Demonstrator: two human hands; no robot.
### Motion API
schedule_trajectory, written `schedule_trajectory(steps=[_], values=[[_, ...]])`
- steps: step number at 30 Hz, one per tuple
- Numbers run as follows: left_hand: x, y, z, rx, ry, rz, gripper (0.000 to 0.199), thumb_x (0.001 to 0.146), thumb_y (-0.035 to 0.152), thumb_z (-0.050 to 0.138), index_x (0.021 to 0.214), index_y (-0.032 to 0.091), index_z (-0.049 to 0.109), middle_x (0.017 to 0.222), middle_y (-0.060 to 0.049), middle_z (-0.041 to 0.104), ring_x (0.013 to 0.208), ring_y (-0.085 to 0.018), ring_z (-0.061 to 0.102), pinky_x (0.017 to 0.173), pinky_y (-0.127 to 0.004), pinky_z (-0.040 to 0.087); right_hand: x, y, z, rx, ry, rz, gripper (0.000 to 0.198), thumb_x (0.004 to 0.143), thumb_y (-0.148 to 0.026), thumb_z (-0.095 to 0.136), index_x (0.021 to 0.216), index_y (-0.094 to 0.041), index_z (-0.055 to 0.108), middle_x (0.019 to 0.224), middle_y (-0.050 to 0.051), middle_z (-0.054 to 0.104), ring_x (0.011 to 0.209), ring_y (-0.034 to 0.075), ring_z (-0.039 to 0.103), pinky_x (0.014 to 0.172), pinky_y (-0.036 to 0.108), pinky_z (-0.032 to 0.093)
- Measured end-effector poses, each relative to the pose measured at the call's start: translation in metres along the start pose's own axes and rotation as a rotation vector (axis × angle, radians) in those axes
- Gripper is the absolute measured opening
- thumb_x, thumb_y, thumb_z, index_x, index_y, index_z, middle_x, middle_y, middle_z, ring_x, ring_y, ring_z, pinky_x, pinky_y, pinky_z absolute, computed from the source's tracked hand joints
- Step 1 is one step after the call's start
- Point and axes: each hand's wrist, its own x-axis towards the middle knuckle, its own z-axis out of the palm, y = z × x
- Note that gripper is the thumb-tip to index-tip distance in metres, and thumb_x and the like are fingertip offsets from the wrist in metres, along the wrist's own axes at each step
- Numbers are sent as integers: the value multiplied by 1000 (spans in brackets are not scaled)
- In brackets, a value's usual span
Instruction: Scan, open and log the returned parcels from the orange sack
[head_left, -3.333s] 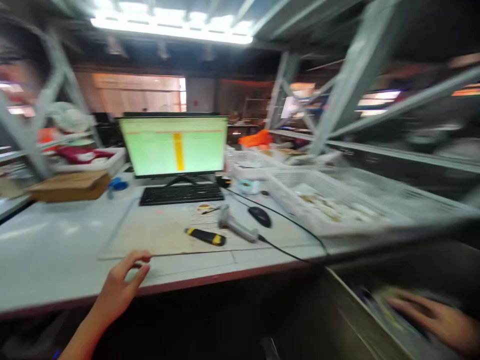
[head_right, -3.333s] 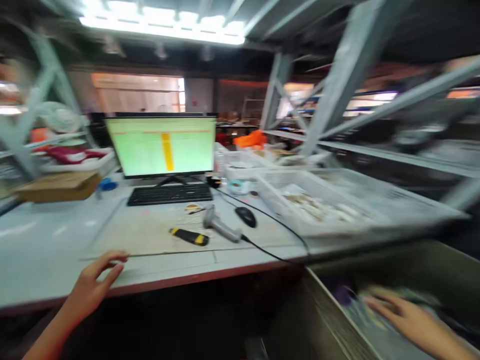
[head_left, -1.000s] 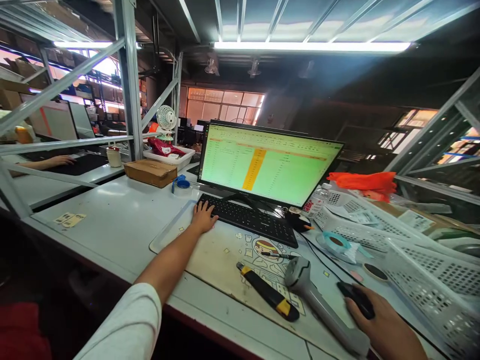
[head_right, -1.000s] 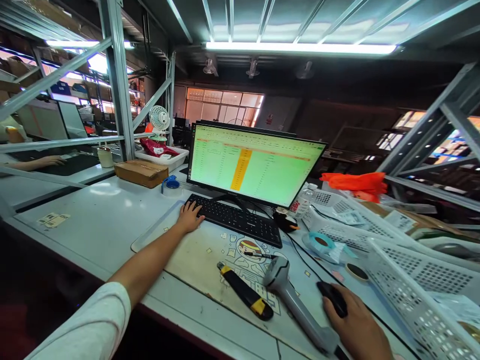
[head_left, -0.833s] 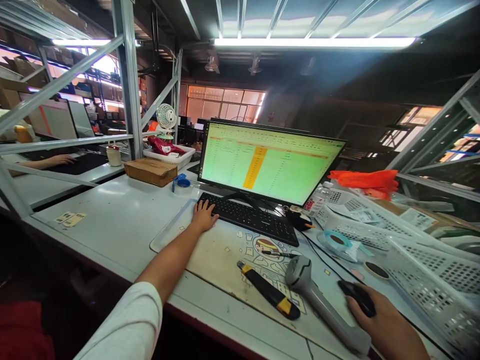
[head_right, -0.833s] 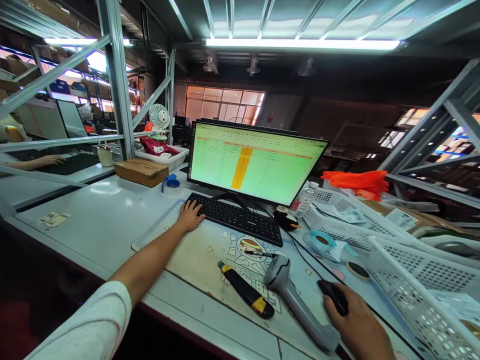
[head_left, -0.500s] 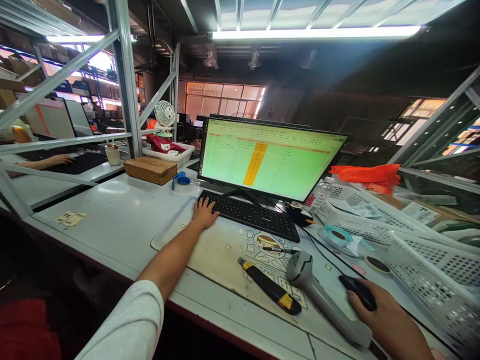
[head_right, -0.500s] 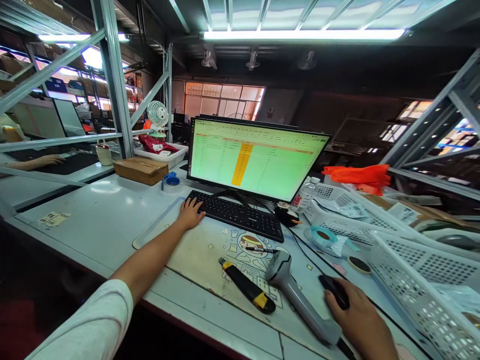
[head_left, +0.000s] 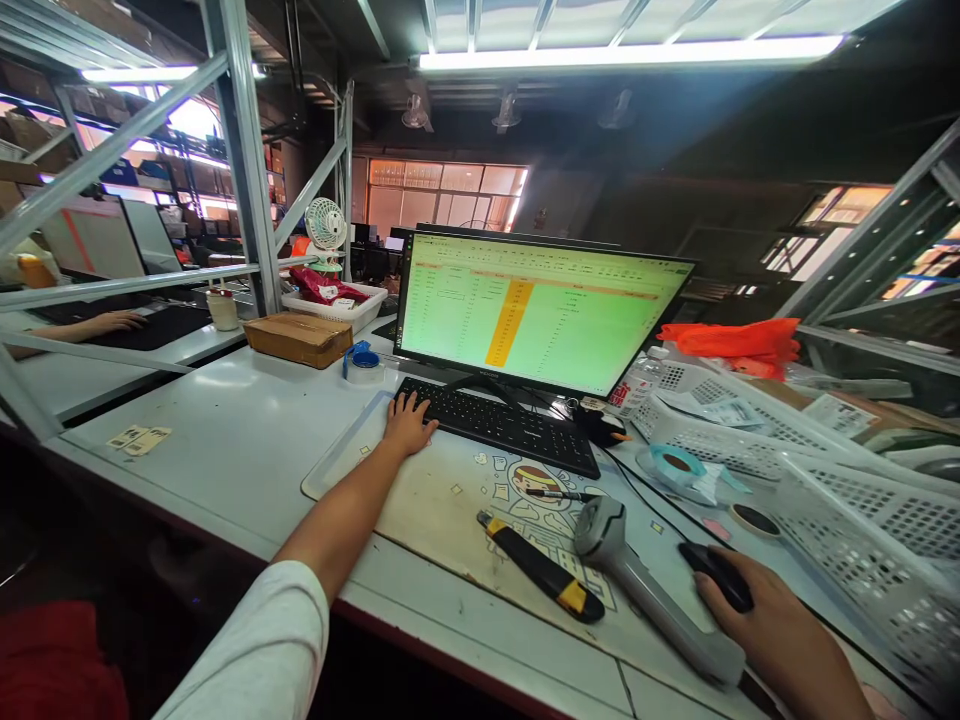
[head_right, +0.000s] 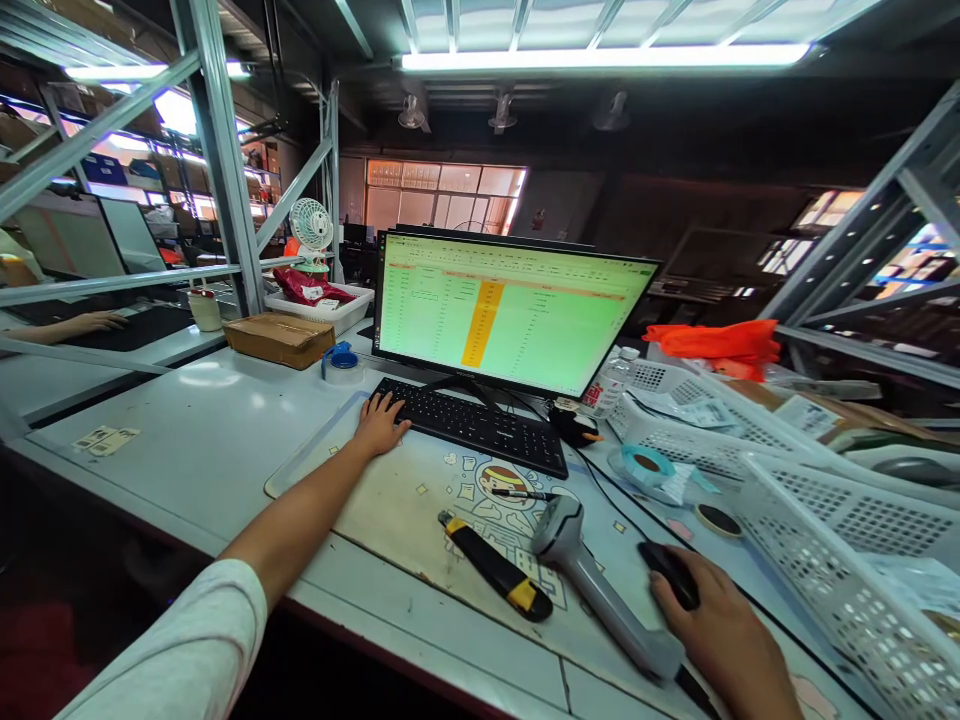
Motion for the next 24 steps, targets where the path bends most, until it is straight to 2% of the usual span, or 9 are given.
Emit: schedule_trajectory(steps=[5, 11, 19, 24], values=[[2, -2, 2, 8, 12, 9, 66, 107, 57, 43, 165, 25, 43, 178, -10, 25, 165, -36, 17, 135, -55, 14, -2, -5, -5, 54, -52, 64, 77, 80, -77, 34, 128, -22, 60, 136, 17, 66, 120, 40, 68, 101, 54, 55], [3, -4, 4, 5, 4, 16, 68, 107, 59, 41, 166, 26, 42, 178, -10, 25, 165, -37, 16, 135, -57, 14, -4, -9, -8, 68, -40, 56, 72, 82, -75, 36, 127, -24, 59, 137, 15, 67, 123, 38, 67, 100, 52, 55], [2, -4, 4, 14, 31, 16, 65, 107, 57, 43, 165, 26, 44, 177, -10, 27, 165, -37, 19, 135, -56, 15, -5, -9, -6, 25, -62, 56, 77, 85, -73, 31, 131, -19, 60, 140, 16, 64, 124, 37, 66, 108, 50, 51], [2, -3, 5, 33, 43, 13, 65, 107, 57, 44, 164, 26, 45, 177, -10, 28, 165, -36, 20, 135, -55, 15, -7, -17, -11, 27, -51, 53, 76, 85, -71, 31, 131, -18, 61, 138, 17, 65, 123, 37, 66, 107, 50, 52]])
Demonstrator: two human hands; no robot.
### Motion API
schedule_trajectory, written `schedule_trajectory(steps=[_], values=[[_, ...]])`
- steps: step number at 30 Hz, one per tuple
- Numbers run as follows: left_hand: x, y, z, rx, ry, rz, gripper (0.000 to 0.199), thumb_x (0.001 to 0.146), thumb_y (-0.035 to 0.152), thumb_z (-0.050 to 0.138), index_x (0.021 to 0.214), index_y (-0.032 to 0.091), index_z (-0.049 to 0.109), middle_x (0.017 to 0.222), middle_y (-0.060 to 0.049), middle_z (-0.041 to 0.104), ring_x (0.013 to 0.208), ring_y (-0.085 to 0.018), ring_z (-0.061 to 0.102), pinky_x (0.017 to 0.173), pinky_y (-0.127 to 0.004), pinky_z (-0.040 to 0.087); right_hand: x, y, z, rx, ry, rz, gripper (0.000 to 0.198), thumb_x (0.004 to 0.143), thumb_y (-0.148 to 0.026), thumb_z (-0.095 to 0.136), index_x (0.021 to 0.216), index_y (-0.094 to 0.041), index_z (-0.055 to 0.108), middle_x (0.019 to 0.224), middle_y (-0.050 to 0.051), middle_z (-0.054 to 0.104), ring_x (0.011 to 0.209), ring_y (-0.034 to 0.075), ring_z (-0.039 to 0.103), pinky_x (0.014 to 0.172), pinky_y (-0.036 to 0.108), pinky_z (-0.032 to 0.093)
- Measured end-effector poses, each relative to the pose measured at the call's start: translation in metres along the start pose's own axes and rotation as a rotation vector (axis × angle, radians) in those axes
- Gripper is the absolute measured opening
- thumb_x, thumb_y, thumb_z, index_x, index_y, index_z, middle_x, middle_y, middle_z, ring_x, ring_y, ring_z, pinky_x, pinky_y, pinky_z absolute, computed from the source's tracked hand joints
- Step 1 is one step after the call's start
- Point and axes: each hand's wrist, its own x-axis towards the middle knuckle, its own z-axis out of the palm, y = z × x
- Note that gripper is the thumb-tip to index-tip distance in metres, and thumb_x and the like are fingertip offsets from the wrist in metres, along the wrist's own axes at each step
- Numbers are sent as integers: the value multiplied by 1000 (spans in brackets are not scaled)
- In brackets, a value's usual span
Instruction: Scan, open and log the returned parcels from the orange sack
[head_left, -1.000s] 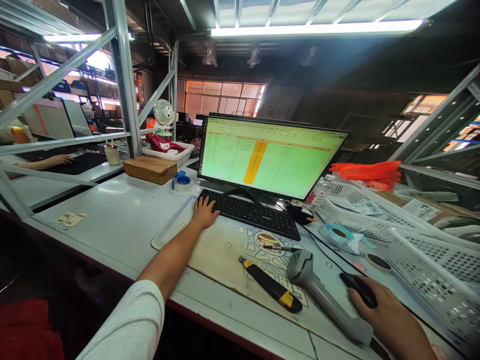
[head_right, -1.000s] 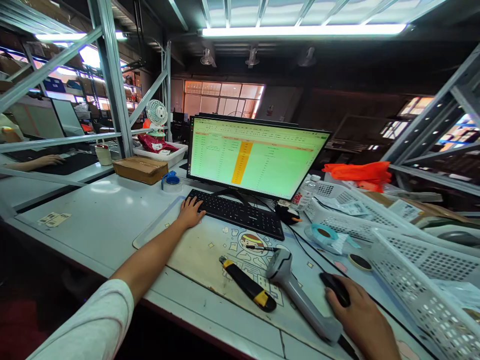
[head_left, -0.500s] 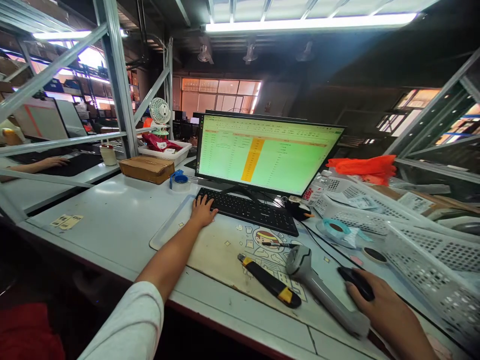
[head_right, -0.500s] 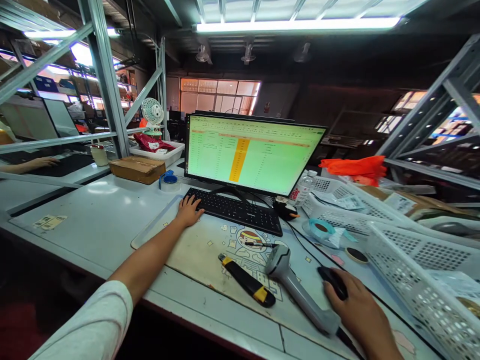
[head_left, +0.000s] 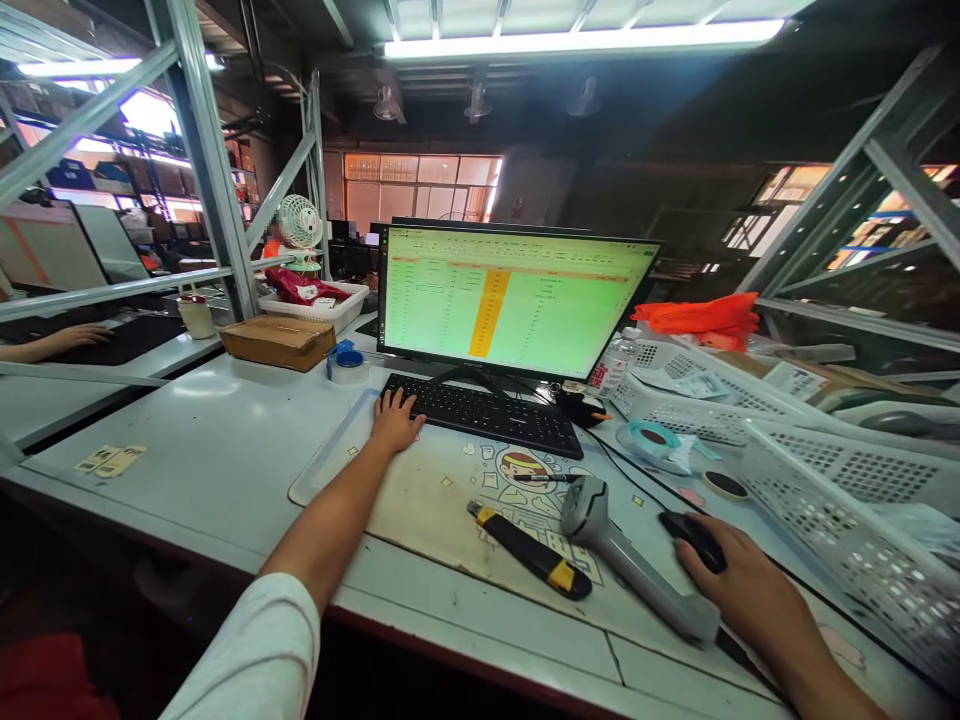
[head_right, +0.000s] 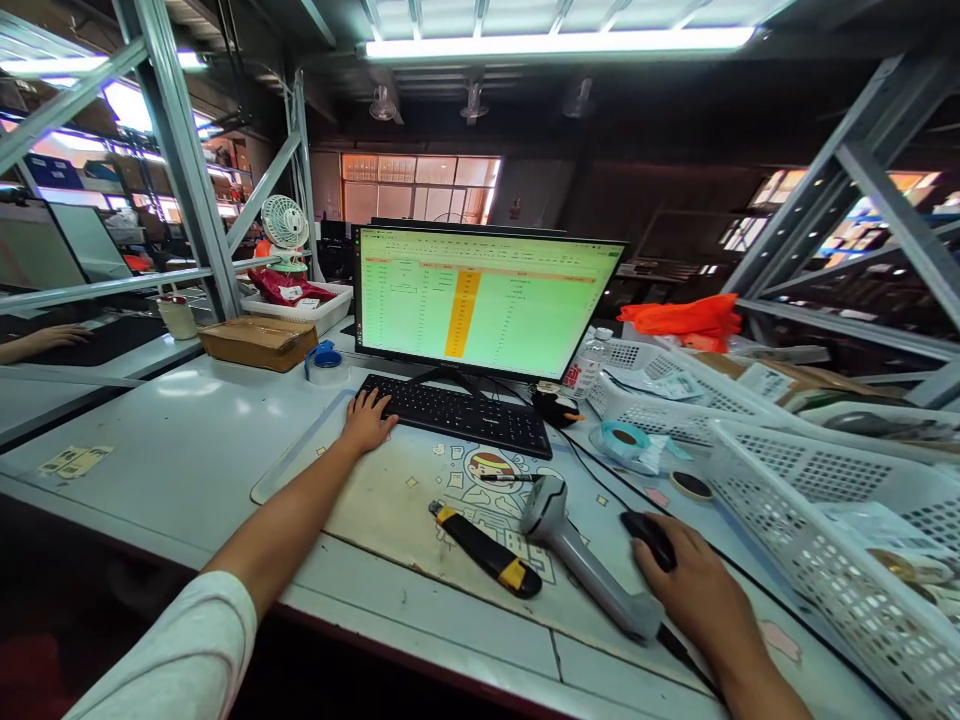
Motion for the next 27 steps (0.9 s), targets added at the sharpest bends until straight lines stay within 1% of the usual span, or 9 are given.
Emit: schedule_trajectory(steps=[4, 9, 13, 17, 22, 27], values=[[0, 0, -1, -1, -5, -1, 65, 107, 56, 44, 164, 26, 45, 177, -10, 28, 165, -36, 20, 135, -55, 15, 0, 2, 2, 18, 4, -13, 75, 87, -70, 32, 132, -16, 59, 138, 19, 65, 126, 38, 64, 110, 50, 50], [0, 1, -3, -7, -24, -6, 66, 107, 58, 43, 165, 26, 43, 177, -10, 27, 165, -37, 19, 135, -56, 14, 2, 11, 9, 15, 28, -11, 72, 86, -70, 33, 130, -18, 58, 138, 17, 65, 122, 38, 66, 106, 52, 52], [-1, 1, -5, -20, -35, -7, 66, 107, 58, 42, 165, 26, 43, 177, -10, 26, 165, -36, 17, 135, -56, 13, 2, 10, 6, 15, 8, 11, 72, 87, -71, 33, 131, -20, 58, 139, 17, 65, 121, 37, 66, 103, 51, 52], [-2, 2, -8, -39, -55, -5, 66, 107, 58, 40, 166, 27, 42, 178, -9, 24, 166, -36, 15, 134, -57, 13, 2, 4, 0, 20, -25, 34, 76, 84, -74, 32, 130, -20, 58, 138, 17, 65, 120, 39, 67, 100, 52, 54], [-4, 3, -10, -35, -58, -9, 65, 108, 56, 42, 166, 27, 42, 178, -9, 24, 165, -36, 16, 135, -57, 13, 2, 0, -2, 42, -9, 37, 73, 81, -73, 35, 127, -22, 59, 137, 16, 66, 118, 38, 69, 98, 53, 56], [-3, 3, -8, -38, -50, -4, 66, 107, 56, 42, 166, 26, 42, 178, -10, 25, 165, -36, 16, 135, -56, 13, 5, 6, 1, 75, 19, 26, 71, 78, -74, 38, 123, -24, 60, 134, 17, 68, 119, 39, 69, 100, 53, 56]])
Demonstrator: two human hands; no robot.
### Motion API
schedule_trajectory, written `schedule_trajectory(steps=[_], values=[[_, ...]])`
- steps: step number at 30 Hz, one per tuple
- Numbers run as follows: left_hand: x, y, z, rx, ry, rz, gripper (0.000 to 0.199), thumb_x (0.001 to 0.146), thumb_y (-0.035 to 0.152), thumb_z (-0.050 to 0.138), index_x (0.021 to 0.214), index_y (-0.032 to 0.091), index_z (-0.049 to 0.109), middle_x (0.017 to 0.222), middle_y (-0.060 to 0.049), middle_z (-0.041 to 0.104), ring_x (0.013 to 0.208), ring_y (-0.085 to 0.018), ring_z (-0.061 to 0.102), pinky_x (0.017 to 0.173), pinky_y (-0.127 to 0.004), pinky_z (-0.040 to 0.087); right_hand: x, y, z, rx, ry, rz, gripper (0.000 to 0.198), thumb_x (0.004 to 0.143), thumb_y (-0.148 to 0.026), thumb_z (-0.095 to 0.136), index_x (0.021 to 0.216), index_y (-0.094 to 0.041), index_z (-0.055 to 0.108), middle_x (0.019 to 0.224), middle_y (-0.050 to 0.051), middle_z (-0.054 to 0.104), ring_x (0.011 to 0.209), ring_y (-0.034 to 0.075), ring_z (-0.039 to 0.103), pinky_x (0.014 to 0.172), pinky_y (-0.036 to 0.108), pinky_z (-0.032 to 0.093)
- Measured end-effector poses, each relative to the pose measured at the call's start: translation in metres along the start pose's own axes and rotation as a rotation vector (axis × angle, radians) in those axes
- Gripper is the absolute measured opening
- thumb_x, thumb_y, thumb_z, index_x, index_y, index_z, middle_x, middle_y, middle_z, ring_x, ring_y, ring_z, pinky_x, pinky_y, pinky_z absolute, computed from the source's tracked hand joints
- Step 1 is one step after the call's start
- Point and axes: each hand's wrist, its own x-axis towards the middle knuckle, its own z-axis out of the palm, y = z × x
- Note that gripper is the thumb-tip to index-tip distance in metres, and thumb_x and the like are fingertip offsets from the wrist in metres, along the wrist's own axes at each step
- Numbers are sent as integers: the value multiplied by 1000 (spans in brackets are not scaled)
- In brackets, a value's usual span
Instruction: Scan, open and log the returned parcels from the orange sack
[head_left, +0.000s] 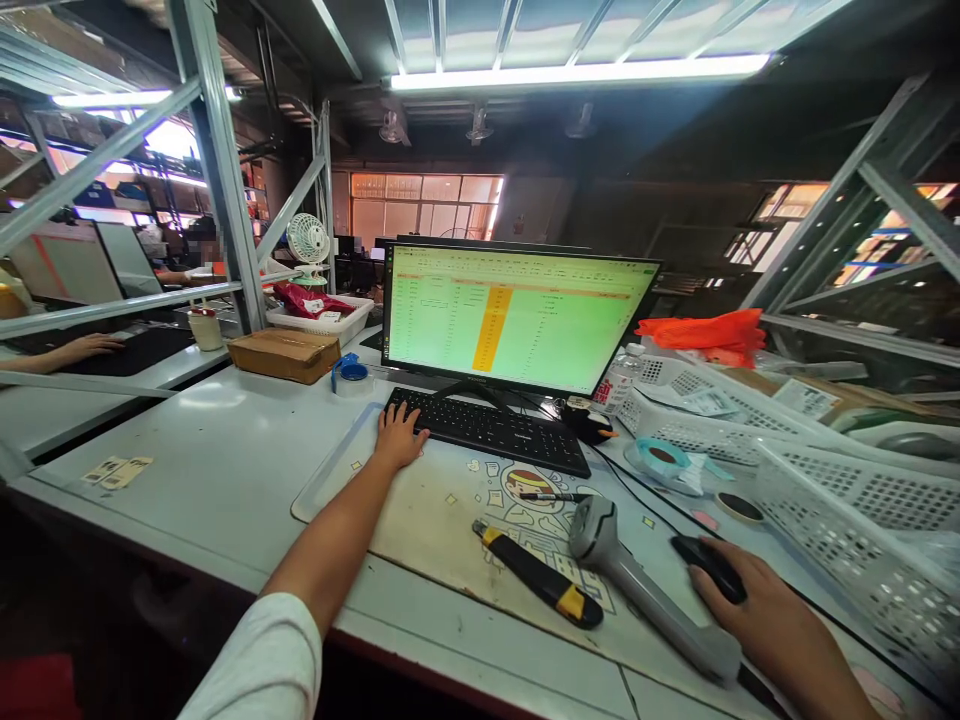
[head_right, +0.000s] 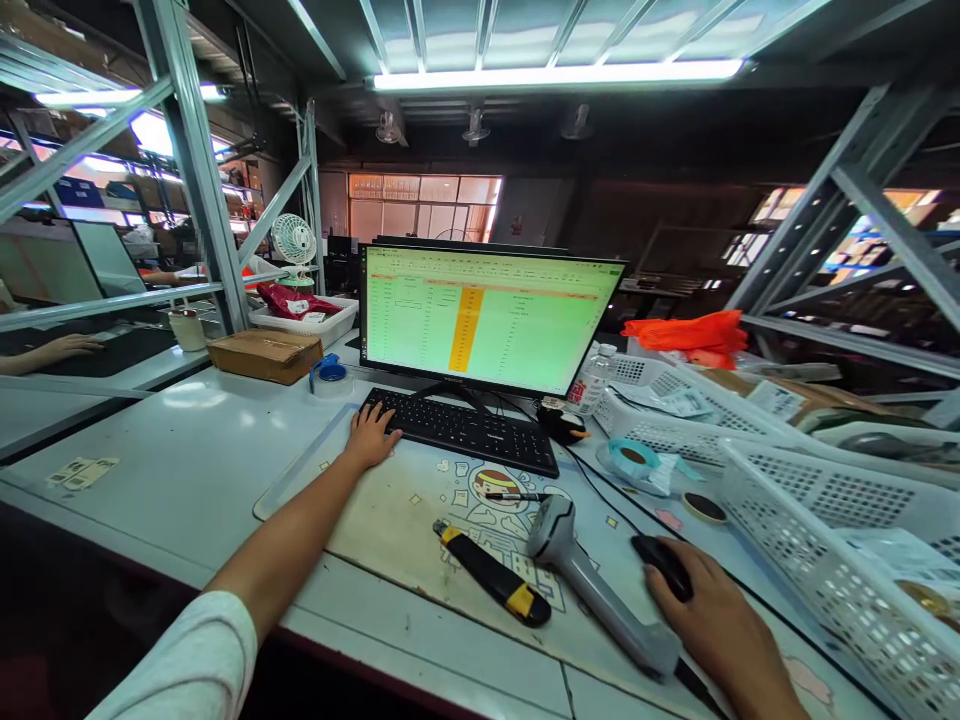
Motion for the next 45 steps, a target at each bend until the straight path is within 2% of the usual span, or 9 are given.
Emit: schedule_trajectory(steps=[6, 17, 26, 31, 34, 37, 40, 42, 45], values=[[1, 0, 3, -1, 7, -5, 67, 107, 57, 42, 166, 26, 42, 178, -10, 26, 165, -36, 17, 135, -56, 14, 3, 4, 2, 70, 0, -26, 73, 75, -78, 41, 122, -26, 62, 134, 16, 69, 121, 41, 69, 105, 57, 55], [3, -2, 7, -15, 18, 7, 67, 107, 59, 41, 165, 26, 43, 178, -10, 25, 165, -37, 17, 135, -56, 13, -1, -16, -12, 88, -37, 12, 72, 73, -79, 40, 118, -27, 61, 131, 17, 70, 118, 42, 70, 104, 58, 56], [3, -1, 5, -3, 19, 1, 67, 107, 58, 42, 165, 26, 42, 178, -9, 26, 165, -36, 17, 135, -56, 14, 2, -10, -10, 35, -56, 76, 77, 73, -79, 39, 122, -24, 59, 130, 19, 69, 114, 42, 71, 97, 57, 57], [-1, 2, 2, -3, 23, -5, 65, 106, 55, 46, 164, 25, 44, 177, -10, 29, 165, -36, 19, 134, -56, 15, 2, -3, -2, -4, -27, 27, 77, 77, -77, 35, 125, -21, 59, 133, 19, 68, 118, 41, 69, 103, 55, 55], [-5, 4, -5, 0, 87, 8, 58, 107, 49, 48, 158, 23, 52, 173, -9, 37, 162, -35, 26, 134, -55, 18, 0, 0, 3, -30, -1, -1, 77, 79, -74, 35, 126, -18, 61, 134, 20, 67, 119, 40, 68, 105, 56, 54], [-11, 19, -28, -26, 171, 55, 46, 107, 37, 48, 146, 20, 63, 163, -8, 52, 156, -30, 37, 133, -51, 24, -2, 2, 6, -16, 25, -49, 72, 81, -69, 39, 125, -17, 62, 133, 21, 68, 119, 40, 68, 105, 56, 54], [-37, 57, -78, -99, 151, 171, 41, 102, 21, 45, 133, 19, 70, 145, -9, 68, 141, -27, 55, 126, -45, 39, -4, 2, 7, 10, 66, -86, 68, 84, -64, 42, 126, -15, 63, 133, 21, 68, 120, 38, 67, 106, 55, 54], [-79, 92, -121, -149, 76, 381, 43, 98, 13, 42, 125, 22, 74, 132, -7, 75, 128, -24, 66, 119, -41, 47, -6, 0, 7, 11, 84, -93, 64, 87, -60, 43, 127, -15, 64, 133, 20, 68, 121, 37, 67, 107, 53, 54], [-173, 138, -184, -153, 16, 923, 38, 103, 22, 46, 126, 35, 74, 138, -2, 71, 137, -24, 60, 123, -42, 46, -11, -7, 4, 12, 100, -97, 57, 88, -54, 47, 127, -17, 66, 132, 18, 69, 120, 34, 67, 106, 50, 55]])
